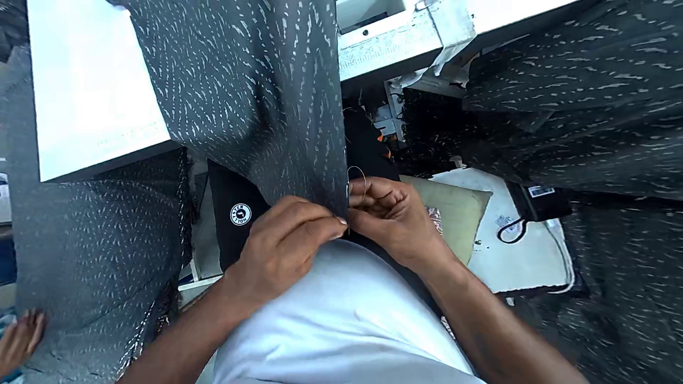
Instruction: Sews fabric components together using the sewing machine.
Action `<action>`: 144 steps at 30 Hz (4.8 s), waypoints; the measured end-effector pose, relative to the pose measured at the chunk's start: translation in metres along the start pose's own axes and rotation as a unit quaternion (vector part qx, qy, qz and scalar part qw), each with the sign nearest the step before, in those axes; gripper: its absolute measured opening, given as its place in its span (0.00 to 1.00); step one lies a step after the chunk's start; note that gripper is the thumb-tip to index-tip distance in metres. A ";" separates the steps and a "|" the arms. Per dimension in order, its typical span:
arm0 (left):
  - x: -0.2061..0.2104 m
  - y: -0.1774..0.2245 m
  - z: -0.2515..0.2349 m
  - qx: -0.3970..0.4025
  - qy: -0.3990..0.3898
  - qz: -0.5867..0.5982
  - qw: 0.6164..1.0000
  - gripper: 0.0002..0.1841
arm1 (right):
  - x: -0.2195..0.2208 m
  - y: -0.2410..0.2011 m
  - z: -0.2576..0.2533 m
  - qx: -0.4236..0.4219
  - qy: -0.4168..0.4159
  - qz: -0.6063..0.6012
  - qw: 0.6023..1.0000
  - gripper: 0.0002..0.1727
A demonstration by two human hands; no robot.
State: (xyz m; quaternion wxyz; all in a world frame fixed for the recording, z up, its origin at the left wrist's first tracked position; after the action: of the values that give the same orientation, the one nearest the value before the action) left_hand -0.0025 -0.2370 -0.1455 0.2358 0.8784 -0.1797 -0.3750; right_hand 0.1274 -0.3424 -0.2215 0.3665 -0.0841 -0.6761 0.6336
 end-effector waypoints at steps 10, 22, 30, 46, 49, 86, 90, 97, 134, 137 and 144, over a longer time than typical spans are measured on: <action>0.009 -0.006 0.007 -0.018 -0.037 -0.053 0.998 0.06 | -0.002 -0.004 0.004 -0.023 0.006 0.038 0.999 0.15; 0.013 -0.008 0.003 -0.023 -0.143 0.035 0.989 0.09 | -0.005 -0.001 -0.005 0.006 -0.019 -0.013 1.000 0.11; -0.113 -0.166 -0.080 -0.287 0.061 -0.264 0.919 0.38 | -0.023 0.020 -0.039 0.081 -0.035 -0.018 0.996 0.11; -0.134 -0.196 -0.092 -0.384 0.234 -0.017 0.893 0.08 | -0.037 0.021 -0.033 0.038 -0.162 -0.008 0.986 0.09; -0.132 -0.196 -0.094 -0.403 0.255 0.013 0.879 0.08 | -0.031 0.020 -0.034 0.044 -0.147 0.016 0.988 0.11; -0.012 -0.202 -0.245 -0.177 -0.120 -0.290 0.933 0.41 | 0.015 -0.052 -0.162 0.014 0.035 -0.037 0.999 0.15; -0.013 -0.228 -0.268 -0.186 -0.132 -0.305 0.925 0.42 | 0.024 -0.066 -0.189 0.006 0.066 -0.032 0.997 0.16; -0.029 -0.231 -0.289 -0.053 0.006 -0.329 0.943 0.30 | 0.029 -0.078 -0.212 0.043 0.104 -0.006 0.994 0.21; 0.003 -0.105 -0.197 0.059 0.122 -0.115 0.984 0.11 | 0.020 -0.109 -0.190 -0.350 0.238 0.439 0.793 0.22; -0.026 -0.101 -0.150 0.082 0.087 -0.113 0.986 0.11 | 0.000 -0.085 -0.145 -0.297 0.179 0.380 0.858 0.22; -0.006 -0.025 -0.067 -0.090 -0.052 0.331 0.938 0.10 | 0.080 -0.075 -0.184 -0.028 -0.010 0.253 0.967 0.14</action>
State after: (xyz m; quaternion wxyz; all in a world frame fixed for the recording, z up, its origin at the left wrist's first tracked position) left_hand 0.0467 -0.1945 -0.1156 0.4146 0.7237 -0.4379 -0.3356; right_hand 0.2072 -0.1636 -0.1348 0.1851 -0.2563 -0.6536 0.6877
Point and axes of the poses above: each hand's wrist, its own z-axis away from the middle knuckle, its own x-axis out of the palm, y = z × x, the point moved 5 cm from there along -z, towards the middle knuckle, and after that the axes turned 11 degrees about y, right-handed, at the moved point
